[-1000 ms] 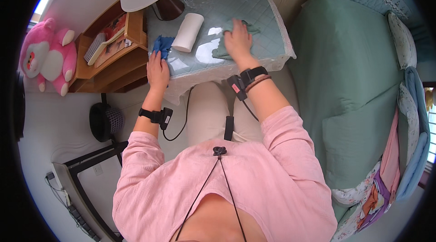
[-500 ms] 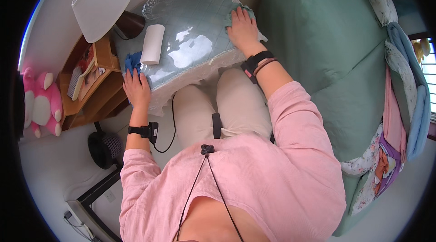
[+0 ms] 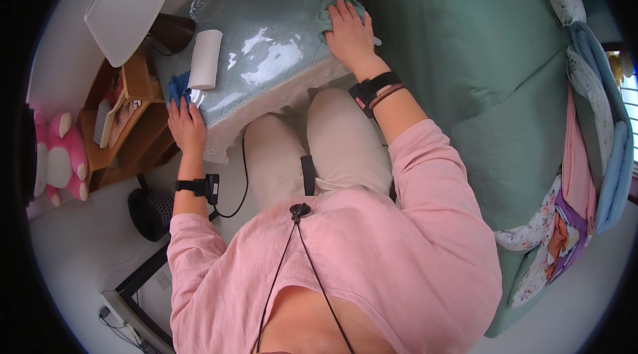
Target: The person wipes various surfaces including a wall-mounted shelf, a side table, a glass ashtray, a vase, and a dresser using cloths, while also handling a stuffed animal and decorative items.
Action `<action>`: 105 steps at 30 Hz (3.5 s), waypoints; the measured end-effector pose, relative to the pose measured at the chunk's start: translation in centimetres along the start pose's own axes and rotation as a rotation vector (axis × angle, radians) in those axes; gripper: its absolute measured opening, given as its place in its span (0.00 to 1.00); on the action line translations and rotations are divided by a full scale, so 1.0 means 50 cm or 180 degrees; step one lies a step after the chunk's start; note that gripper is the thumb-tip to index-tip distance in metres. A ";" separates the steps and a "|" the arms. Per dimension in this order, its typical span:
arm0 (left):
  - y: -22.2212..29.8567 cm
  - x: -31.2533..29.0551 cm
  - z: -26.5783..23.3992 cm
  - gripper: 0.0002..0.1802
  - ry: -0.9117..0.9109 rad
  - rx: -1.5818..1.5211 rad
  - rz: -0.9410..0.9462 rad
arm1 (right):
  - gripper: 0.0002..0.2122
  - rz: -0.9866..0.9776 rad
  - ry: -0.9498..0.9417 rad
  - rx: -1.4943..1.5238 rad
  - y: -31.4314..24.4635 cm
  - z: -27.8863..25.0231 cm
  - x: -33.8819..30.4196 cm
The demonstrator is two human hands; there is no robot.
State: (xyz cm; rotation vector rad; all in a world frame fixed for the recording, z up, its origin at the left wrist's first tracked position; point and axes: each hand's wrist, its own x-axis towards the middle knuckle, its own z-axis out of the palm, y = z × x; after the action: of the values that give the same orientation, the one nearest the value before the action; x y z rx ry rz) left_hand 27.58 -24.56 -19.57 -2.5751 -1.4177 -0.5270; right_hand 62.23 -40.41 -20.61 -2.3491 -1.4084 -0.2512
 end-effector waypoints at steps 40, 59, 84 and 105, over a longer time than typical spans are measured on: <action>0.169 0.236 -0.050 0.42 0.0412 -0.1912 -0.0285 | 0.25 0.0294 0.0121 0.0038 -0.062 0.030 -0.014; 0.188 0.043 -0.031 0.20 -0.0690 -0.1417 0.2051 | 0.25 0.0180 0.0207 0.0223 -0.072 0.034 -0.013; 0.061 0.059 -0.026 0.30 -0.0698 -0.1558 0.1482 | 0.17 0.1205 0.0894 0.1273 0.129 -0.104 -0.224; 0.092 0.061 -0.013 0.37 -0.0624 -0.1362 0.1625 | 0.16 0.1723 -0.2815 -0.0162 0.285 -0.099 -0.396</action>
State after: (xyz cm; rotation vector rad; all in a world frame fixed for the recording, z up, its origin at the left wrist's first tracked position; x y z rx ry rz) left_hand 32.78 -24.82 -17.65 -3.2444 -0.6775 -0.5500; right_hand 65.47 -64.43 -26.32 -2.9030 -0.9658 1.0139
